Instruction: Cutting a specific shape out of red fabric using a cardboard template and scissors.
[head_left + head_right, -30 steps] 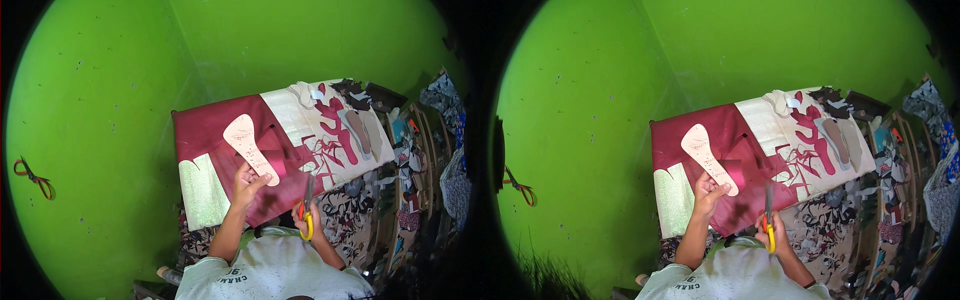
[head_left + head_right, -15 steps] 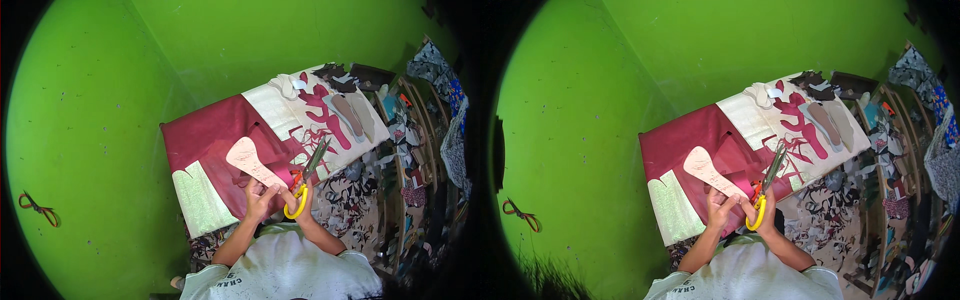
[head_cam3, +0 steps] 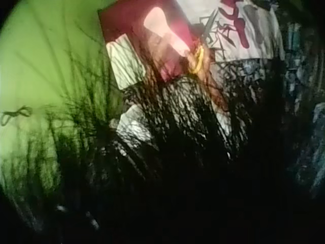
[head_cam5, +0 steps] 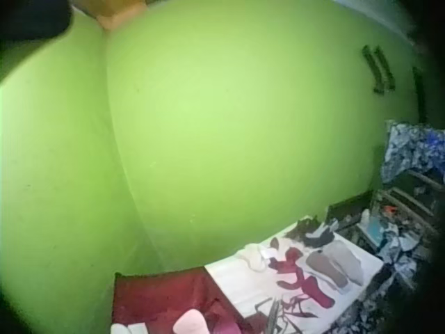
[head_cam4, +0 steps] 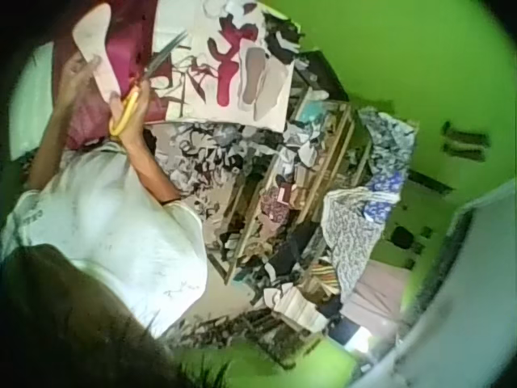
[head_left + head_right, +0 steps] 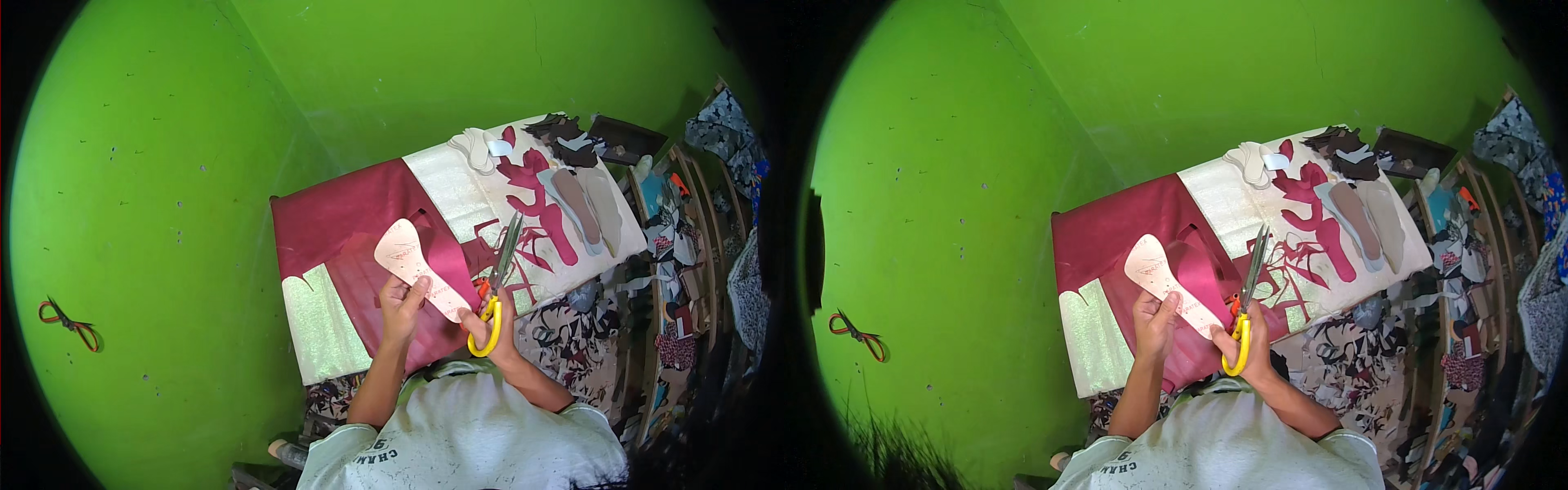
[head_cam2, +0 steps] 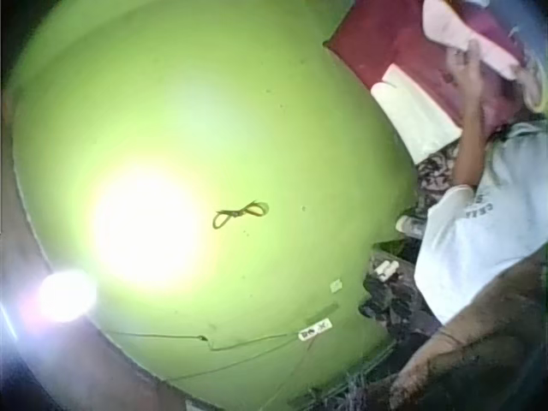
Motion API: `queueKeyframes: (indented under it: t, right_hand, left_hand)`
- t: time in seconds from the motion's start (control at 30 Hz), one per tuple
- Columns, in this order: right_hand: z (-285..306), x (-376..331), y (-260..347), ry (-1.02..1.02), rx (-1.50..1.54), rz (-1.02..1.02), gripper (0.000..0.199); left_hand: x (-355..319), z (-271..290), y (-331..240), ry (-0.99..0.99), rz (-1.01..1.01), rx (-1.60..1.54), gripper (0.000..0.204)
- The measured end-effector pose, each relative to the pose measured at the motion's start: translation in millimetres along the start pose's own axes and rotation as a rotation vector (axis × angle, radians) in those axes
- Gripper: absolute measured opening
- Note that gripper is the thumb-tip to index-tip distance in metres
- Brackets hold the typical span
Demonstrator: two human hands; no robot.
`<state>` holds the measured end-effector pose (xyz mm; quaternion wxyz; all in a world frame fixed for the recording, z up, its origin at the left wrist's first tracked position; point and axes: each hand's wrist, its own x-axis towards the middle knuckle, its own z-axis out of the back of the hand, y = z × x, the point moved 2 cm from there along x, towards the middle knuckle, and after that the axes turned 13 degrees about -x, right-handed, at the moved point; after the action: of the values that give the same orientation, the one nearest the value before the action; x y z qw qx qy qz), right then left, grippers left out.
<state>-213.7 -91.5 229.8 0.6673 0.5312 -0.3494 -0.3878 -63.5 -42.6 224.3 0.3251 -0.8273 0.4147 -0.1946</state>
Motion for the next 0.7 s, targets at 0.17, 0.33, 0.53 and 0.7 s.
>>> queueKeyframes:
  t: [0.17, 0.33, 0.53, 0.7]
  right_hand:
    - [19.5, 24.5, 5.0, 0.036, 0.099, -0.04, 0.031]
    - [42.0, 42.8, -9.6, 0.144, 0.091, -0.1, 0.025]
    - [95.4, 55.4, -57.9, 0.551, 0.952, -0.275, 0.023]
    - [138.6, 58.6, -52.5, 0.869, 0.163, -0.223, 0.027]
  left_hand:
    - [21.1, -14.8, 6.4, -0.029, -0.029, 0.096, 0.026]
    - [41.6, -28.6, 14.4, -0.078, -0.117, 0.088, 0.025]
    - [64.4, -40.9, 10.7, -0.126, -0.088, 0.126, 0.023]
    - [77.6, -50.5, 20.6, -0.127, -0.105, 0.113, 0.021]
